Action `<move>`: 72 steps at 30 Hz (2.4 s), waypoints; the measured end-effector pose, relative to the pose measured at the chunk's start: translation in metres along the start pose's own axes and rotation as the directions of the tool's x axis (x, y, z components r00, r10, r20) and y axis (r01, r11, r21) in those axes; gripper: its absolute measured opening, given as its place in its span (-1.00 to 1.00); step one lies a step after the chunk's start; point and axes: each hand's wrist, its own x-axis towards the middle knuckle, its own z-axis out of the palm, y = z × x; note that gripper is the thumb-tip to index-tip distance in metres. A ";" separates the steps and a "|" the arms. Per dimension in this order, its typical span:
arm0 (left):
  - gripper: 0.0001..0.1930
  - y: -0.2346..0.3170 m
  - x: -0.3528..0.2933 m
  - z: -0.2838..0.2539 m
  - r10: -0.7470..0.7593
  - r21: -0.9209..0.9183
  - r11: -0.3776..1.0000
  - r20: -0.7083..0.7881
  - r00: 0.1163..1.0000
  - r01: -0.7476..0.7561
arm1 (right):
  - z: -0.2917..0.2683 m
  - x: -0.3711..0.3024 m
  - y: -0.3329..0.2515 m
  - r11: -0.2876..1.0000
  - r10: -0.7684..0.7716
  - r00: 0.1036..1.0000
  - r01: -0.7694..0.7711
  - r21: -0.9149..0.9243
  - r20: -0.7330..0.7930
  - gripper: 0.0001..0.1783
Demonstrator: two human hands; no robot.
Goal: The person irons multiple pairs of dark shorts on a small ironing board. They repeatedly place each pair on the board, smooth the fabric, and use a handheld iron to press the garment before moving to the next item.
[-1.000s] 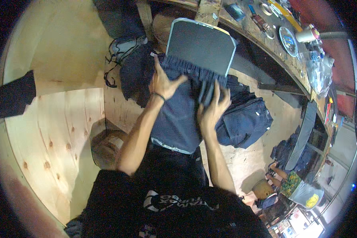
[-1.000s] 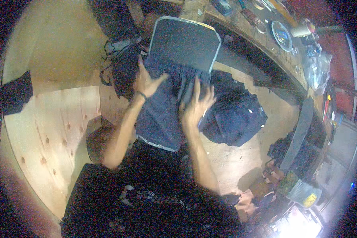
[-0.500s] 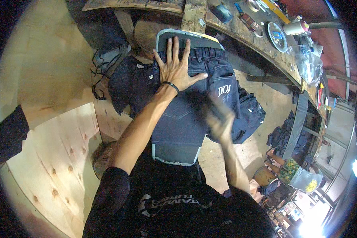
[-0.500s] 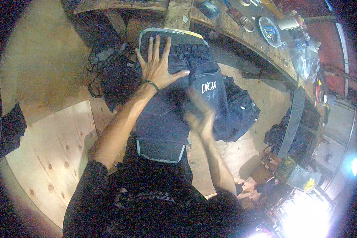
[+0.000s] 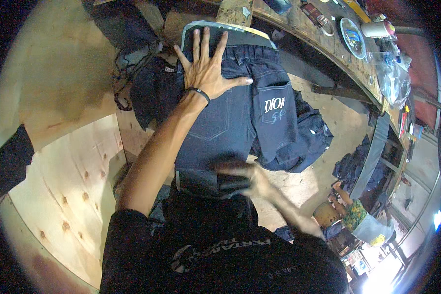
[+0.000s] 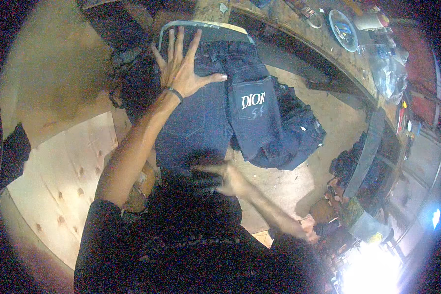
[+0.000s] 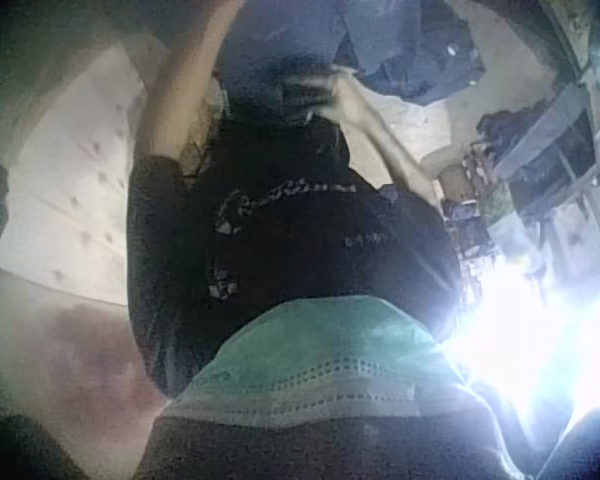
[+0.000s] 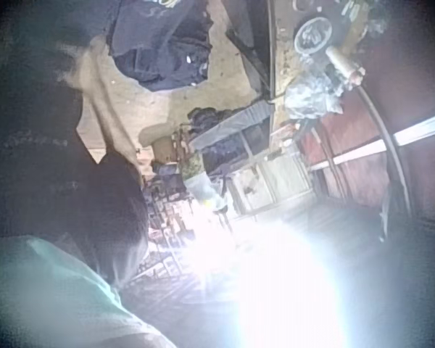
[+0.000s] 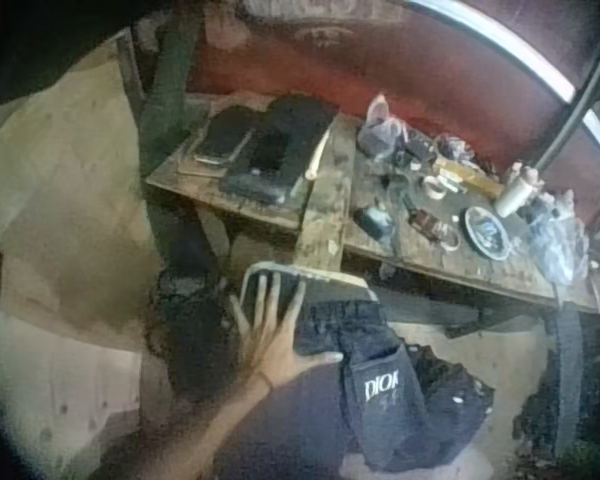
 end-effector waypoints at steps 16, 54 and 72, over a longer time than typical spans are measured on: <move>0.19 -0.018 -0.004 -0.009 0.011 -0.356 0.931 -0.188 0.982 -0.079 | -0.137 0.093 0.022 0.789 -0.155 0.447 -0.480 -0.383 -0.881 -0.22; -0.75 0.113 -0.059 -0.073 0.500 -0.878 0.467 0.358 0.789 0.103 | 0.176 -0.075 0.018 0.798 0.550 0.259 -0.442 0.409 -0.794 -0.12; -0.60 0.087 -0.274 -0.148 0.755 -0.639 0.592 0.226 0.616 -0.491 | 0.149 -0.061 0.009 0.855 0.404 0.140 -0.409 0.319 -0.904 0.04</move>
